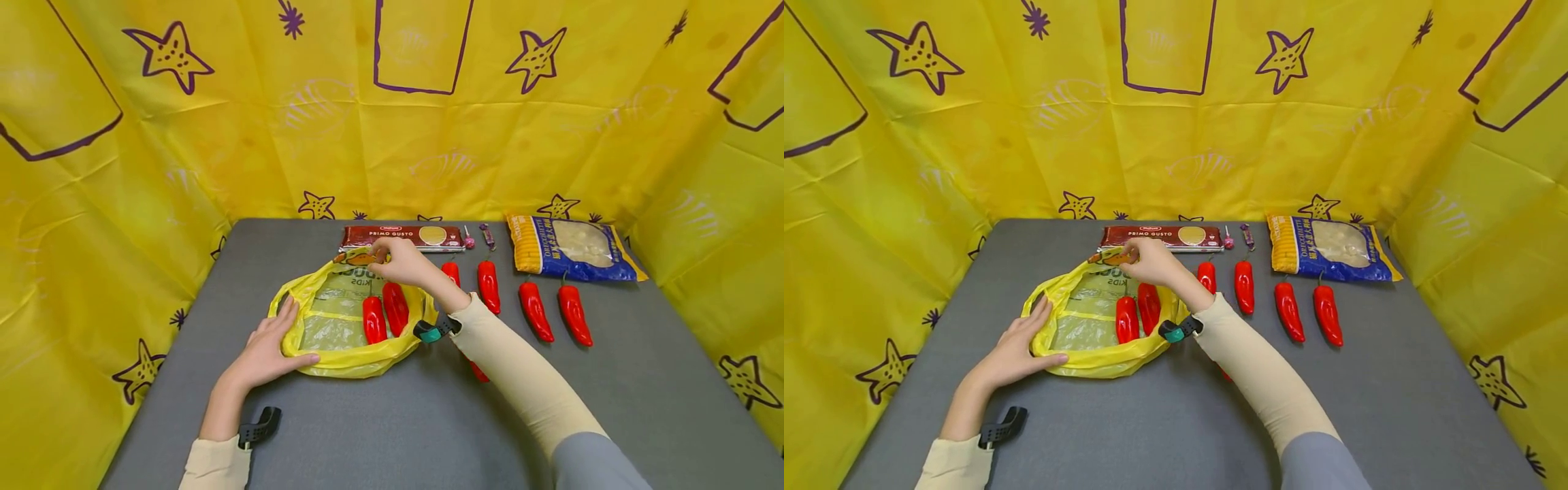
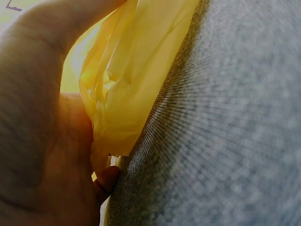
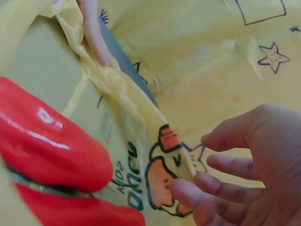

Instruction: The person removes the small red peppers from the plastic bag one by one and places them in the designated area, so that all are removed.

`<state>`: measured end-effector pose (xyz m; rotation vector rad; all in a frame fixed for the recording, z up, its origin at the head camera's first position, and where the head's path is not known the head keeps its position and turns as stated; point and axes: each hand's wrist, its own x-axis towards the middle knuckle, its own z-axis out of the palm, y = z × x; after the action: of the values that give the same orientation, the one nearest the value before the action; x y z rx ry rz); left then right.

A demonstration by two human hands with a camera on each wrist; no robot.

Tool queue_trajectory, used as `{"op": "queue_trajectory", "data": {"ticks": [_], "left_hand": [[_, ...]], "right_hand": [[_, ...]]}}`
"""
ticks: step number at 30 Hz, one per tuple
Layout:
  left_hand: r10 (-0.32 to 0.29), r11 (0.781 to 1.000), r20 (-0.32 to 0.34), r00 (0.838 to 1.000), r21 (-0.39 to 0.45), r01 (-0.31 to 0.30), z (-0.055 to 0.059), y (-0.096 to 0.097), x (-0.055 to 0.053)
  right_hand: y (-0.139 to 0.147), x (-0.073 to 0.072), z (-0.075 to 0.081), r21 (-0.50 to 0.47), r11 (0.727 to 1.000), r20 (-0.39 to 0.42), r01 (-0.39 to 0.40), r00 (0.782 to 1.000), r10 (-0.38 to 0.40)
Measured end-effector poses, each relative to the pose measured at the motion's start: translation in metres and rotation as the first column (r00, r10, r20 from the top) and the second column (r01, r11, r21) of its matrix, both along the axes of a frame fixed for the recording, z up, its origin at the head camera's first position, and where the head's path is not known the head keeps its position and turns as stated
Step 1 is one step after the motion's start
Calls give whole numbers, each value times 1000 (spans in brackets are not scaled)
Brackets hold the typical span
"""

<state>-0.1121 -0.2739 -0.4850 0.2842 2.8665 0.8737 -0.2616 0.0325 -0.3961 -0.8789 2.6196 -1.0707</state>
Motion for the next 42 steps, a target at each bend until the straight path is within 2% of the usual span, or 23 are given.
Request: {"op": "queue_trajectory", "data": {"ticks": [3, 6, 12, 17, 21, 25, 28, 30, 42], "left_hand": [[2, 1000, 4, 1000, 5, -2, 1, 0, 0], [4, 1000, 10, 1000, 9, -4, 1, 1, 0], [9, 1000, 10, 1000, 13, -9, 1, -1, 0], [6, 1000, 3, 1000, 7, -6, 0, -2, 0], [3, 1000, -2, 1000, 4, -3, 0, -2, 0], [4, 1000, -4, 1000, 2, -4, 0, -2, 0], [4, 1000, -3, 1000, 2, -4, 0, -1, 0], [2, 1000, -1, 1000, 5, -2, 0, 0, 0], [10, 1000, 5, 1000, 12, -10, 2, 1, 2]], "right_hand": [[-9, -5, -5, 40, 999, 28, -34, 999, 33], [-16, -6, -7, 124, 989, 103, -84, 992, 71], [-26, 1, -6, 329, 926, 268, -185, 959, 97], [-31, 8, -5, 368, 904, 317, -219, 943, 100], [-35, 12, -8, 398, 885, 303, -242, 945, 122], [-42, 14, -16, 436, 867, 210, -239, 964, 161], [-47, 14, -24, 438, 868, 140, -236, 971, 193], [-49, 15, -27, 424, 874, 122, -237, 971, 204], [-46, 23, -25, 451, 857, 140, -250, 968, 209]]}}
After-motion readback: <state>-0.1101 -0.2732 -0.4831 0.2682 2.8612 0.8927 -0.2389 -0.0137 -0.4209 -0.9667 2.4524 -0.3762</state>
